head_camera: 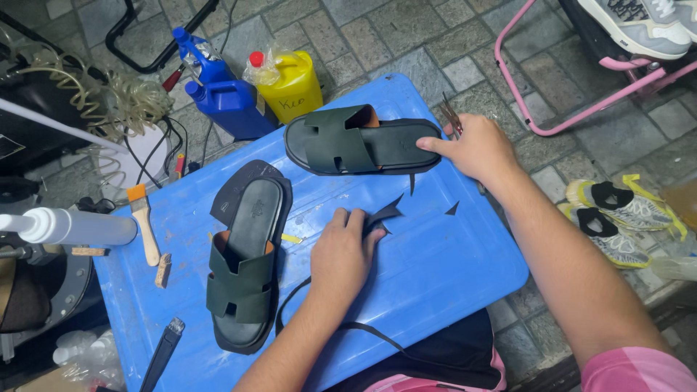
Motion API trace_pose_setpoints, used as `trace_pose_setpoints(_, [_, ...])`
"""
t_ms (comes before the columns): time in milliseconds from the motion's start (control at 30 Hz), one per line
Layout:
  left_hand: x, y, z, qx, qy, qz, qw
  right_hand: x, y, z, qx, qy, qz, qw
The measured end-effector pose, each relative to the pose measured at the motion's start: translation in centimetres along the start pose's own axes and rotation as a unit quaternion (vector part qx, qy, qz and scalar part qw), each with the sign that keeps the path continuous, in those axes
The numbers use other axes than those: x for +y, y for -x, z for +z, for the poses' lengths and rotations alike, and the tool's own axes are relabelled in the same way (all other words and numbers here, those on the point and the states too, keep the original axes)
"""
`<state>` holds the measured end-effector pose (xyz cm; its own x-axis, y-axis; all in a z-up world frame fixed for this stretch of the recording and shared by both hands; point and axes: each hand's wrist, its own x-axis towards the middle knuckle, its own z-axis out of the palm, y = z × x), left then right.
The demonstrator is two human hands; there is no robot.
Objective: The person uses a red multi-tool to trim excess black rubber material from the edges of a dark green slide sandal. They carefully cut along the perimeter of the sole, removing strips of rubber and then inspecting the fit of the sandal.
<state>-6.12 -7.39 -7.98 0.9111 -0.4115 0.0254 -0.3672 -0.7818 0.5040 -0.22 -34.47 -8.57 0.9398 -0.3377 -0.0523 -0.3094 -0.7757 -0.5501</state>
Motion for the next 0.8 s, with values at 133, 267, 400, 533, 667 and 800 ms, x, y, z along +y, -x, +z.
trace_pose_setpoints(133, [0.0, 0.9, 1.4, 0.049, 0.007, 0.029, 0.998, 0.2, -0.4, 0.4, -0.008, 0.024, 0.018, 1.000])
trace_pose_setpoints(267, [1.0, 1.0, 2.4, 0.064, 0.033, 0.078, 0.994, 1.0, -0.8, 1.2, 0.036, 0.028, -0.030, 0.998])
trace_pose_setpoints(400, [2.7, -1.4, 3.1, 0.058, 0.019, 0.110, 0.992, 2.3, -3.6, 1.7, -0.056, -0.117, 0.017, 0.991])
trace_pose_setpoints(533, [4.0, -4.1, 3.7, 0.014, -0.037, 0.104, 0.994, 2.4, -5.8, 1.8, -0.079, -0.211, 0.033, 0.974])
trace_pose_setpoints(667, [4.3, -4.8, 4.1, 0.023, -0.029, 0.111, 0.993, 1.7, -7.6, 1.5, -0.076, -0.170, -0.003, 0.982])
trace_pose_setpoints(800, [5.4, -2.8, 3.8, 0.085, 0.021, 0.143, 0.986, 0.6, -8.2, 1.7, -0.094, -0.101, -0.014, 0.990])
